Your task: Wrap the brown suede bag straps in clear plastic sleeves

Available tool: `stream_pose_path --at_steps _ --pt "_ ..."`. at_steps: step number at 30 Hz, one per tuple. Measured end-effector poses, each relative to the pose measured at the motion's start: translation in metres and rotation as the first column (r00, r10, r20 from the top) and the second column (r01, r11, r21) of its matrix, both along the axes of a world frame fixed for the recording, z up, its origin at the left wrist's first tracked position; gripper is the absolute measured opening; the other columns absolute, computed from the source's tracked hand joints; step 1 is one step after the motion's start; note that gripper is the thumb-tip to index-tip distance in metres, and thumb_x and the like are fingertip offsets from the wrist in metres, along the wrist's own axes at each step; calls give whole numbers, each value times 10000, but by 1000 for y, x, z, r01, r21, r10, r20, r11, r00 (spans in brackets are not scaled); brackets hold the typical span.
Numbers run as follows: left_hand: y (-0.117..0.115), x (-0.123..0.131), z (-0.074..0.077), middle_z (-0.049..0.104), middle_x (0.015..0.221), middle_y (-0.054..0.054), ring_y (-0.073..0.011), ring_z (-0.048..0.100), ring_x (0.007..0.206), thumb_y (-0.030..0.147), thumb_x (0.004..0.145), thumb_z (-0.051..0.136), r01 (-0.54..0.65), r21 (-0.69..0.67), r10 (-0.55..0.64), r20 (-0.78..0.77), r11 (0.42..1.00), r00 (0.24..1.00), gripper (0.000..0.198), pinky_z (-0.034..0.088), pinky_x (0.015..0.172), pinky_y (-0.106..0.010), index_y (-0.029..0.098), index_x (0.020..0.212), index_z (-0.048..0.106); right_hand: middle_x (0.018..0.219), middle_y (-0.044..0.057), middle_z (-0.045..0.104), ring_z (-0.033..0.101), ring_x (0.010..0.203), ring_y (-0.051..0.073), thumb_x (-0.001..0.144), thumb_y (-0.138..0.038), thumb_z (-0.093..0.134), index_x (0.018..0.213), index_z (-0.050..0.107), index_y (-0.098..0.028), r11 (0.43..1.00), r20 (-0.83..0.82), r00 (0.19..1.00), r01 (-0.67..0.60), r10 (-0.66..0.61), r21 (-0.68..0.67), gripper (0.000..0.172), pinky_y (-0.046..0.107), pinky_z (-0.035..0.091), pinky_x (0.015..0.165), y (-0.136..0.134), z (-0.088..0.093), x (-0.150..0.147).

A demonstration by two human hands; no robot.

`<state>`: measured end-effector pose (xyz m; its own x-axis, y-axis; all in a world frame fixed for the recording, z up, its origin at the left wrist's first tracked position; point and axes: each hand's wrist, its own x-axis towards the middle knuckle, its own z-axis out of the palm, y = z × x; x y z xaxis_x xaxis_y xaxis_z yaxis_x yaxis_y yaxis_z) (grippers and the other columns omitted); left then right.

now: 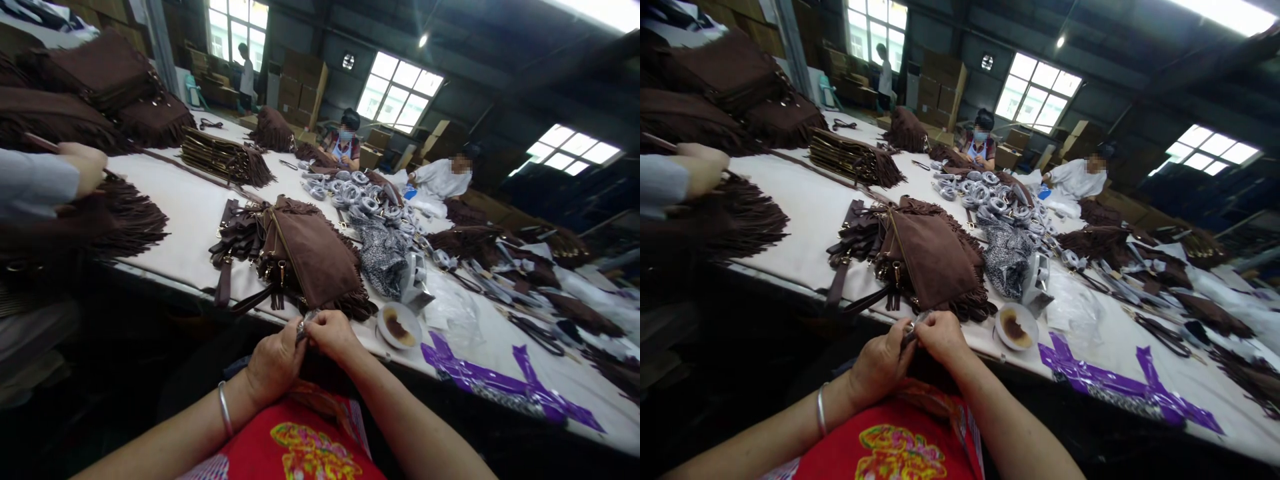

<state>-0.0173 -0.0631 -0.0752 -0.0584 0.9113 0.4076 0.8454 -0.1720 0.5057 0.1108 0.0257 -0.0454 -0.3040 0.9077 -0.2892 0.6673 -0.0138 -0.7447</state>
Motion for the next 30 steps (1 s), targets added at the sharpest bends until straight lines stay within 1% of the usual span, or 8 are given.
stream_pose_path --at_steps 3,8,13,18,22,26,28,30 --pt "0 0 1 716 906 -151 -252 692 722 316 918 428 47 -32 -43 113 998 993 362 515 629 -323 159 1229 525 503 8 628 518 443 100 713 -286 588 616 679 -154 999 -27 999 30 -29 30 188 192 322 425 -2 -5 -1" --pt "3 -3 9 698 932 -136 -250 666 825 326 935 378 87 -160 -59 171 983 984 310 488 744 -333 180 1045 629 500 4 621 512 434 101 738 -286 573 585 663 -161 999 -138 990 42 -38 32 217 197 356 433 -11 4 1" --pt "8 -3 22 698 884 -81 -202 637 810 313 925 392 132 -205 -58 331 970 942 298 462 754 -292 202 927 668 672 16 691 528 448 102 747 -245 558 799 721 -159 999 -245 969 34 -41 -31 191 212 398 445 -27 14 10" --pt "16 2 28 700 804 -52 -191 621 752 342 880 460 173 -266 -1 542 948 840 288 452 715 -281 179 847 696 770 25 700 626 684 163 780 -225 555 892 683 -194 974 -241 969 101 -50 203 173 263 462 642 -42 10 19" --pt "18 5 26 588 604 4 -130 520 570 386 817 547 278 -350 98 760 895 642 284 386 538 -231 144 740 673 639 -19 651 609 630 163 763 -206 570 1027 558 -180 965 -259 954 197 -149 172 266 272 444 645 -46 3 21" --pt "15 7 27 381 505 88 -41 256 390 425 777 598 463 -372 256 920 804 296 292 187 391 -189 135 790 626 618 -35 633 582 575 150 750 -239 579 1020 517 -179 971 -333 920 233 -205 46 283 254 425 580 -46 -6 20" --pt "14 7 28 357 523 102 -22 201 377 418 763 623 542 -335 314 940 771 134 292 160 377 -174 142 856 603 588 -51 604 554 532 136 733 -246 589 1017 506 -174 966 -382 890 258 -251 -34 304 236 401 531 -45 -11 17" --pt "14 8 26 360 542 105 -10 195 377 397 757 642 598 -297 349 936 744 30 290 167 376 -157 146 888 580 574 -60 582 528 505 123 720 -239 591 1012 501 -169 961 -406 872 264 -273 -79 313 221 377 500 -41 -15 15"
